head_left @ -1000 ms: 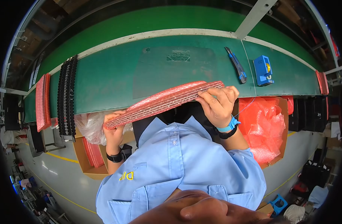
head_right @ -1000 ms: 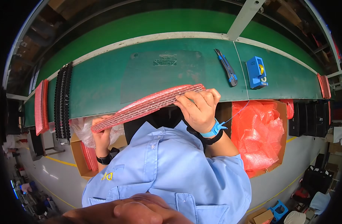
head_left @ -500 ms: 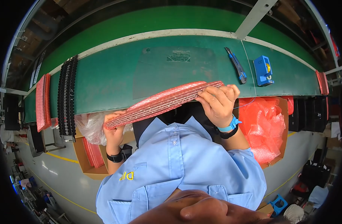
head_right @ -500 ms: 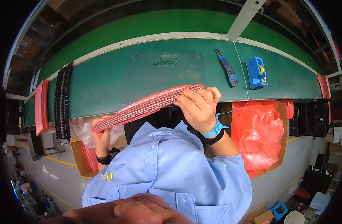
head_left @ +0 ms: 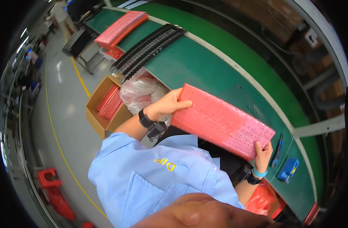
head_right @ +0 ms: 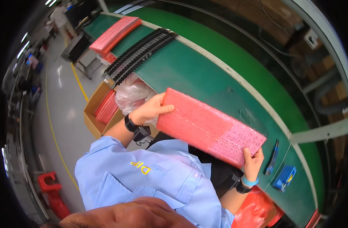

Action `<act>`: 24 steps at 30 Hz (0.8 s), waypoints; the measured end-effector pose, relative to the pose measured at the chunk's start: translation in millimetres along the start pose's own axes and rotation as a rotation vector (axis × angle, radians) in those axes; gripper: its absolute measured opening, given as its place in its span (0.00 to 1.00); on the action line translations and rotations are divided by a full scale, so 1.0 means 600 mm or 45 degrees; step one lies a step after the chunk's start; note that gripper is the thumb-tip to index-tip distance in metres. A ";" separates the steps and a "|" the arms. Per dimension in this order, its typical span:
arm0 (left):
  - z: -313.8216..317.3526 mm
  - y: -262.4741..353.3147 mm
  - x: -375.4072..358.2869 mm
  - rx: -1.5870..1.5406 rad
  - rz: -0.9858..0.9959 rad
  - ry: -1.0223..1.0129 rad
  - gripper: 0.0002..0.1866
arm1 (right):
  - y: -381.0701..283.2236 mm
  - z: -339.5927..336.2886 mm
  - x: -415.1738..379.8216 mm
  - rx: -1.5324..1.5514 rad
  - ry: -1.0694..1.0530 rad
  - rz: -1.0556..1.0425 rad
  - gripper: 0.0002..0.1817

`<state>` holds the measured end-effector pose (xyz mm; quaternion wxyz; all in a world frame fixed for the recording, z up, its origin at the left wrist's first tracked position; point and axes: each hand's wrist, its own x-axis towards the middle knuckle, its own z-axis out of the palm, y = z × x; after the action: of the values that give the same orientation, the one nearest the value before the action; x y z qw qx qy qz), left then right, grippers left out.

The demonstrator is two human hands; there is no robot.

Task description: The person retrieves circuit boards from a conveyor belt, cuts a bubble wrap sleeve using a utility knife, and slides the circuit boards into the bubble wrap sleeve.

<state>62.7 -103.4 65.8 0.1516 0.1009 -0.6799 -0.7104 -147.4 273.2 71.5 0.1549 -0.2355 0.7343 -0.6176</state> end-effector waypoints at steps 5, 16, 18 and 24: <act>-0.035 0.032 -0.028 -0.898 -0.272 -0.149 0.26 | -0.036 0.040 0.051 0.489 -0.127 0.236 0.14; -0.336 0.151 -0.093 -0.540 0.261 0.632 0.23 | -0.018 0.165 0.070 0.370 -0.052 0.134 0.12; -0.440 0.155 -0.056 -0.484 0.407 0.772 0.18 | 0.031 0.169 0.061 0.166 0.010 0.120 0.10; -0.722 0.122 0.071 -0.436 0.588 1.123 0.18 | 0.068 0.182 0.038 -0.065 0.089 -0.114 0.06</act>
<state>179.8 -525.9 117.5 0.5903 0.2115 -0.4304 -0.6493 -116.1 175.0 12.1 0.0953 -0.2503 0.7436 -0.6127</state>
